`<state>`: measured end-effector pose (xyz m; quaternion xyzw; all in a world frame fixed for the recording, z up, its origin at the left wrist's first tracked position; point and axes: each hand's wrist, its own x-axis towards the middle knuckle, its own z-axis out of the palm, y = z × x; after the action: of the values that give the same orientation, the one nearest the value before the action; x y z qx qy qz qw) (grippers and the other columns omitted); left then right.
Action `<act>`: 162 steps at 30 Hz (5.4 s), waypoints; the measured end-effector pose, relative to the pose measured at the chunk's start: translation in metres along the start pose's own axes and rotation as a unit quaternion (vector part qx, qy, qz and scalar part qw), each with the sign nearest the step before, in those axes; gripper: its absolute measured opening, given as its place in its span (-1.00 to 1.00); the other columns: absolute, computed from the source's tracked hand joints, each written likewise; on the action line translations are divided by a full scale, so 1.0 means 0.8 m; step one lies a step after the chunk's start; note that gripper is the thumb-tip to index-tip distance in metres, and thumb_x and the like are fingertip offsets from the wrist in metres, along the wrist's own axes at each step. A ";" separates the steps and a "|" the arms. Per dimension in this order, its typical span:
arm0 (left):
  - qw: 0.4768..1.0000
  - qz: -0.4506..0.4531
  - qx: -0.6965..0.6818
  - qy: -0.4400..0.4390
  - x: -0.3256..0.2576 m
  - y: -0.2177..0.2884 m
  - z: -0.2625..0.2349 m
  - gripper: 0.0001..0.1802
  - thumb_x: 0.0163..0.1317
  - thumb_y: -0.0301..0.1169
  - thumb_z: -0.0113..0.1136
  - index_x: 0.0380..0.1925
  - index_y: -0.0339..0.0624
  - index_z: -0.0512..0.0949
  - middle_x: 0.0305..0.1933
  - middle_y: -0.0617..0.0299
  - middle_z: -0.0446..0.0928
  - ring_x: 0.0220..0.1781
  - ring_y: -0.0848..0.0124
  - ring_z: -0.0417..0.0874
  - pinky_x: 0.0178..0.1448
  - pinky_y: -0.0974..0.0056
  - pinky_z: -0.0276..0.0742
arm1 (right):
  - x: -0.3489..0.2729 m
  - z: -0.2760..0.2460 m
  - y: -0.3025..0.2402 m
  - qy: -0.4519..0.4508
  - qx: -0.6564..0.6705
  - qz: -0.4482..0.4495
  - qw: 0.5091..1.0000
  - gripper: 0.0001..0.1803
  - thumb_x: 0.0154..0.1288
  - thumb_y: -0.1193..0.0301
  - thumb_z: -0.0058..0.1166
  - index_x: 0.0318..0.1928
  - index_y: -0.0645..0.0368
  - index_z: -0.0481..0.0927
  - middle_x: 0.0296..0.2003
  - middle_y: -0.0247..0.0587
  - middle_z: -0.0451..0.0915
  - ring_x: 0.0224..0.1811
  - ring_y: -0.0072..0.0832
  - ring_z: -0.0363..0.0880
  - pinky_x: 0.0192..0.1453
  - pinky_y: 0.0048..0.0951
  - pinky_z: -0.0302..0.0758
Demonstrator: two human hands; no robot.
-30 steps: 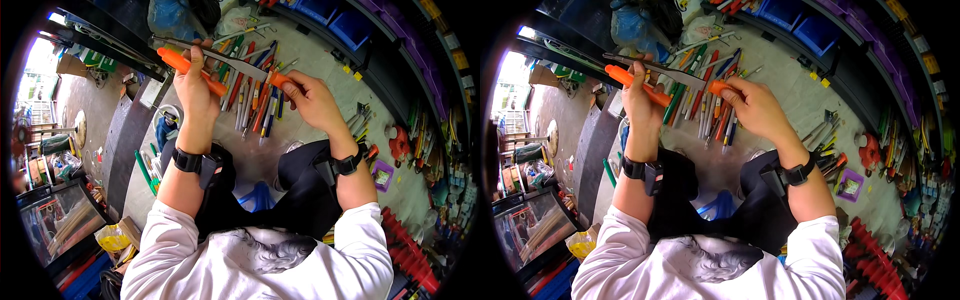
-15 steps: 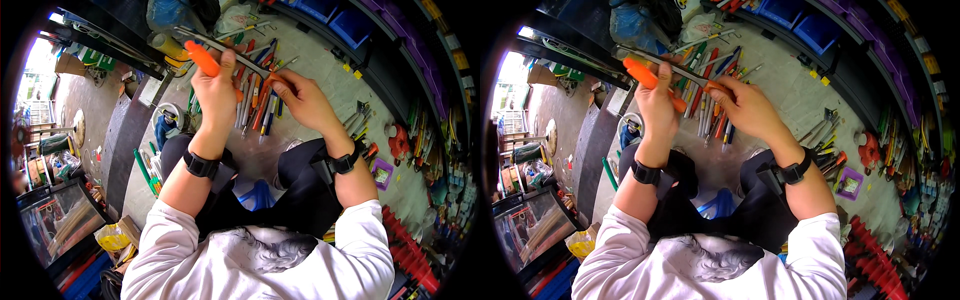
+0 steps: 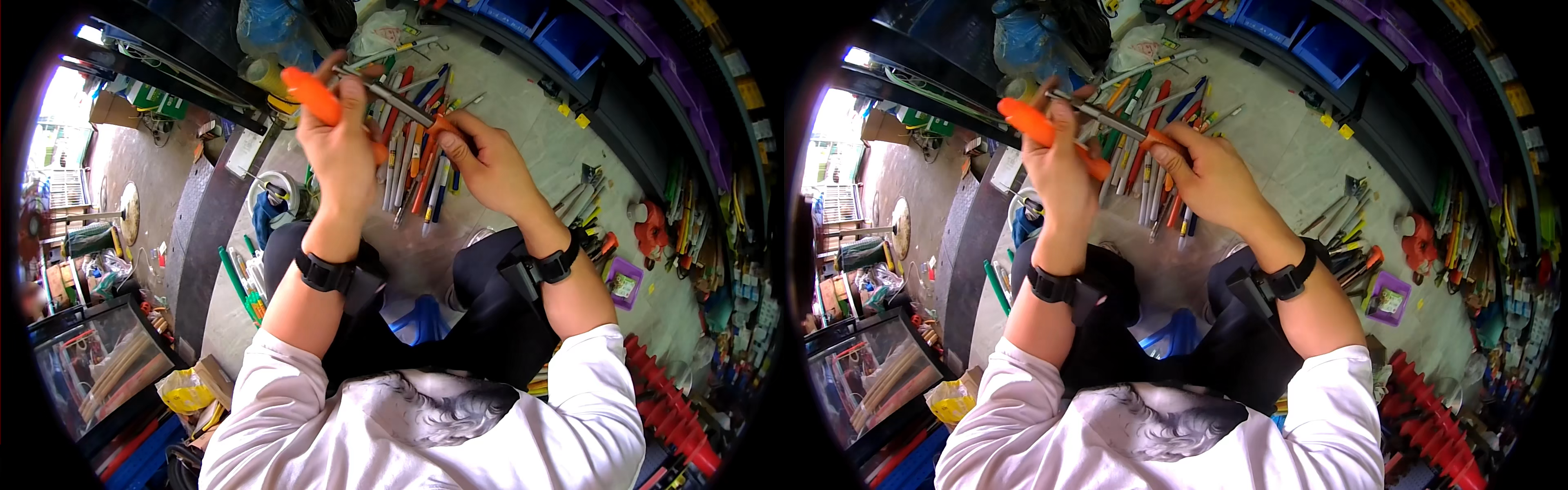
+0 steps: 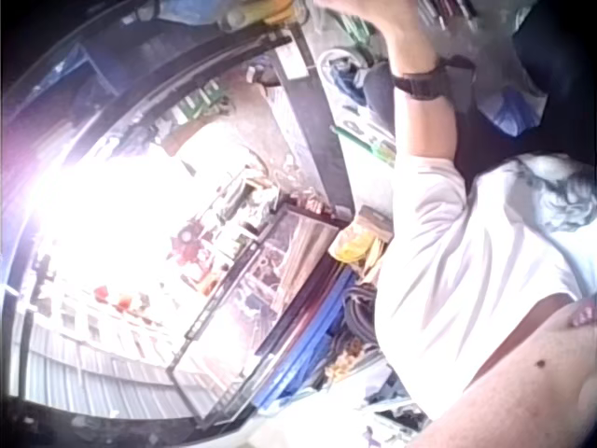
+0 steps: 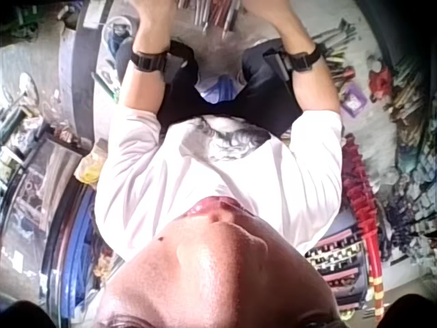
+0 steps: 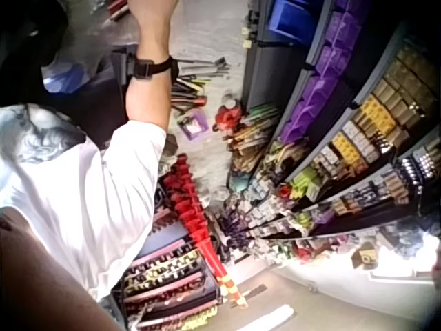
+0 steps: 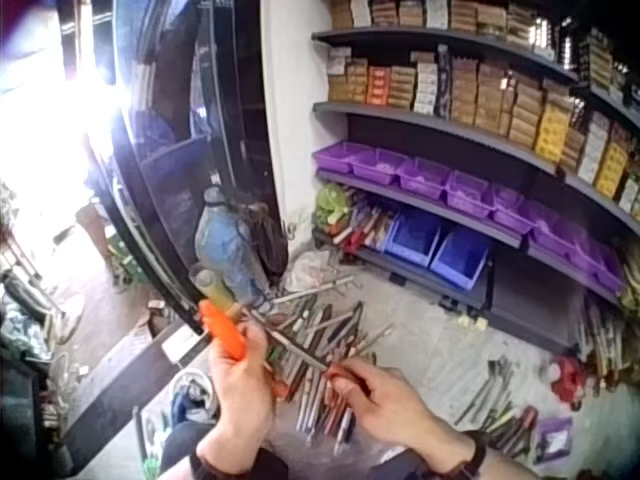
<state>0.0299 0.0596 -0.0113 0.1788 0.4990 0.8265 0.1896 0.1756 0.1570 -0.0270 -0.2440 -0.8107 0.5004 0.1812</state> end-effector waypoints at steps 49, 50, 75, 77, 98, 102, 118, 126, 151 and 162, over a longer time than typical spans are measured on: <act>0.821 -0.257 -0.508 0.030 0.037 -0.006 -0.073 -0.54 0.36 0.04 0.18 -0.45 -0.09 0.36 -0.50 0.44 0.31 -0.47 0.58 0.37 -0.39 0.46 0.36 | -0.005 0.021 0.005 -0.041 -0.129 -0.141 0.981 -0.80 0.32 0.47 0.18 -0.06 0.17 0.55 -0.19 -0.21 0.57 -0.14 -0.11 0.61 -0.11 -0.23 0.55; 0.821 -0.255 -0.510 0.030 0.037 -0.006 -0.073 -0.54 0.36 0.04 0.18 -0.45 -0.09 0.36 -0.51 0.44 0.30 -0.48 0.58 0.37 -0.40 0.46 0.36 | -0.005 0.021 0.006 -0.043 -0.123 -0.136 0.982 -0.80 0.31 0.47 0.18 -0.07 0.17 0.55 -0.19 -0.21 0.57 -0.15 -0.10 0.61 -0.11 -0.22 0.55; 0.973 -0.130 -0.164 0.098 0.002 -0.029 -0.010 -0.60 0.45 0.04 0.10 -0.34 0.02 0.29 -0.47 0.40 0.25 -0.46 0.53 0.24 -0.34 0.36 0.27 | -0.008 0.055 -0.017 0.094 -0.210 -0.129 0.964 -0.66 0.04 0.49 0.36 -0.21 0.17 0.47 -0.25 -0.12 0.46 -0.12 -0.05 0.52 -0.11 -0.12 0.50; 0.970 -0.136 -0.166 0.115 0.004 -0.032 -0.008 -0.61 0.45 0.03 0.10 -0.35 0.03 0.29 -0.48 0.41 0.23 -0.47 0.54 0.22 -0.35 0.37 0.26 | -0.010 0.058 -0.018 0.098 -0.239 -0.145 0.955 -0.66 0.03 0.52 0.34 -0.21 0.19 0.46 -0.22 -0.10 0.45 -0.11 -0.04 0.52 -0.10 -0.12 0.50; 0.938 -0.273 -0.212 0.015 0.016 -0.026 -0.016 -0.67 0.46 -0.19 0.11 -0.47 0.08 0.28 -0.62 0.51 0.10 -0.61 0.62 0.08 -0.52 0.44 0.03 | -0.010 0.057 -0.007 0.057 -0.115 -0.118 0.985 -0.72 0.12 0.41 0.39 -0.26 0.31 0.59 -0.35 -0.05 0.59 -0.31 -0.15 0.63 -0.24 -0.24 0.55; 0.941 -0.277 -0.193 -0.013 0.017 -0.027 -0.014 -0.67 0.47 -0.20 0.11 -0.47 0.07 0.27 -0.61 0.50 0.11 -0.61 0.62 0.08 -0.52 0.44 0.04 | -0.003 0.046 -0.002 -0.081 0.102 0.103 0.986 -0.69 0.34 0.27 0.28 -0.22 0.33 0.63 -0.46 -0.07 0.63 -0.42 -0.48 0.65 -0.36 -0.39 0.52; 0.944 -0.182 -0.252 0.107 0.042 -0.012 -0.041 -0.43 0.47 0.25 -0.16 -0.23 -0.08 0.32 -0.42 0.30 0.27 -0.39 0.41 0.29 -0.20 0.26 0.33 | -0.013 0.049 0.016 0.003 -0.090 0.020 0.996 -0.65 0.50 0.22 0.03 -0.04 0.32 0.46 -0.55 0.04 0.59 -0.39 -0.03 0.67 -0.30 -0.15 0.52; 0.955 -0.158 -0.251 -0.023 0.030 -0.013 -0.035 -0.57 0.53 0.08 -0.13 -0.15 -0.08 0.36 -0.34 0.30 0.31 -0.35 0.40 0.32 -0.14 0.23 0.35 | -0.021 0.050 0.001 -0.007 0.122 0.086 0.989 -0.69 0.52 0.27 0.02 -0.16 0.33 0.47 -0.65 -0.19 0.46 -0.54 -0.41 0.61 -0.41 -0.40 0.47; 0.963 -0.156 -0.220 0.020 0.018 -0.030 -0.021 -0.81 0.56 -0.26 -0.03 -0.06 -0.13 0.38 -0.09 0.11 0.56 0.02 0.22 0.58 0.21 -0.02 0.48 | -0.010 0.053 -0.002 0.061 0.003 0.027 0.998 -0.66 0.51 0.22 0.01 -0.19 0.30 0.58 -0.50 -0.09 0.59 -0.48 -0.26 0.58 -0.32 -0.26 0.48; 0.959 -0.151 -0.238 -0.022 0.009 -0.036 -0.020 -0.83 0.57 -0.27 -0.05 -0.12 -0.13 0.35 -0.11 0.17 0.49 -0.05 0.27 0.54 0.16 0.01 0.51 | -0.004 0.038 -0.020 -0.016 0.195 0.235 0.952 -0.66 0.56 0.19 -0.10 -0.06 0.25 0.50 -0.42 -0.07 0.59 -0.58 -0.27 0.53 -0.42 -0.30 0.46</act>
<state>0.0201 0.0633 -0.0434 0.0692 0.3051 0.8789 0.3602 0.1581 0.1271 -0.0261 -0.3790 -0.6197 0.6814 0.0897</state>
